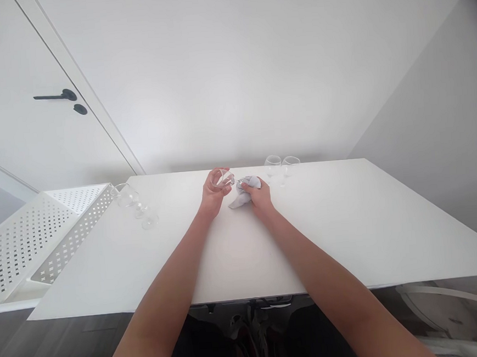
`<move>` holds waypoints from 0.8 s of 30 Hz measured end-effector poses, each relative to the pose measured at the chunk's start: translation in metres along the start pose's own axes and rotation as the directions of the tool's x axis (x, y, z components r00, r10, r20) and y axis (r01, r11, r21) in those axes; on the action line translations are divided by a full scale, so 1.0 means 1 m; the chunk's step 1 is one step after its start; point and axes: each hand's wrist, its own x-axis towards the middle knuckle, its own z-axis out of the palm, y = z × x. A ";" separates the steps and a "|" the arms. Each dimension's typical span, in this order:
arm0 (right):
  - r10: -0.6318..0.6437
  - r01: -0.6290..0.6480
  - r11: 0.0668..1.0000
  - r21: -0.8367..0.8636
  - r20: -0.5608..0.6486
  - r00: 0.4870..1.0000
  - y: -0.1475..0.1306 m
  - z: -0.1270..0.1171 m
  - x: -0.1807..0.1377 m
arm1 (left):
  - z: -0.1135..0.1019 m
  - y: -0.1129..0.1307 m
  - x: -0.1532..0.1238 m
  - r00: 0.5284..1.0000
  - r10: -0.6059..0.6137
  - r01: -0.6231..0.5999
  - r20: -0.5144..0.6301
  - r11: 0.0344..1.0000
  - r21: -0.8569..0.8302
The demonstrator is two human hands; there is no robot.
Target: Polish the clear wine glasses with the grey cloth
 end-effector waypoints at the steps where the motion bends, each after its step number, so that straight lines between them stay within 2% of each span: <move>1: 0.006 -0.006 1.000 -0.001 -0.016 1.000 0.000 0.000 0.000 | 0.000 -0.001 0.000 1.000 -0.006 0.006 0.006 1.000 0.001; 5: 0.039 -0.043 0.998 0.044 0.087 0.995 0.001 0.000 0.000 | -0.002 -0.003 0.001 1.000 -0.008 0.008 0.017 1.000 0.016; 7: 0.034 -0.033 0.999 -0.004 0.060 0.998 0.002 0.000 0.000 | -0.002 -0.003 0.002 1.000 0.000 0.000 -0.003 1.000 0.010; 10: 0.026 -0.028 0.999 -0.037 -0.049 0.998 0.002 0.000 0.001 | -0.003 -0.005 0.002 1.000 -0.002 0.002 -0.005 1.000 -0.004; 15: 0.038 -0.039 0.999 0.034 0.041 0.998 0.002 0.001 0.001 | -0.006 -0.007 0.004 1.000 0.019 -0.019 -0.010 1.000 -0.016; 19: 0.051 -0.051 0.999 -0.018 -0.024 0.998 0.000 0.000 -0.001 | -0.008 -0.008 0.004 1.000 0.001 -0.001 -0.029 1.000 -0.024; 24: 0.069 -0.069 0.997 0.013 0.037 0.997 0.001 -0.001 -0.002 | -0.009 -0.009 0.004 0.999 -0.004 0.003 -0.040 1.000 -0.019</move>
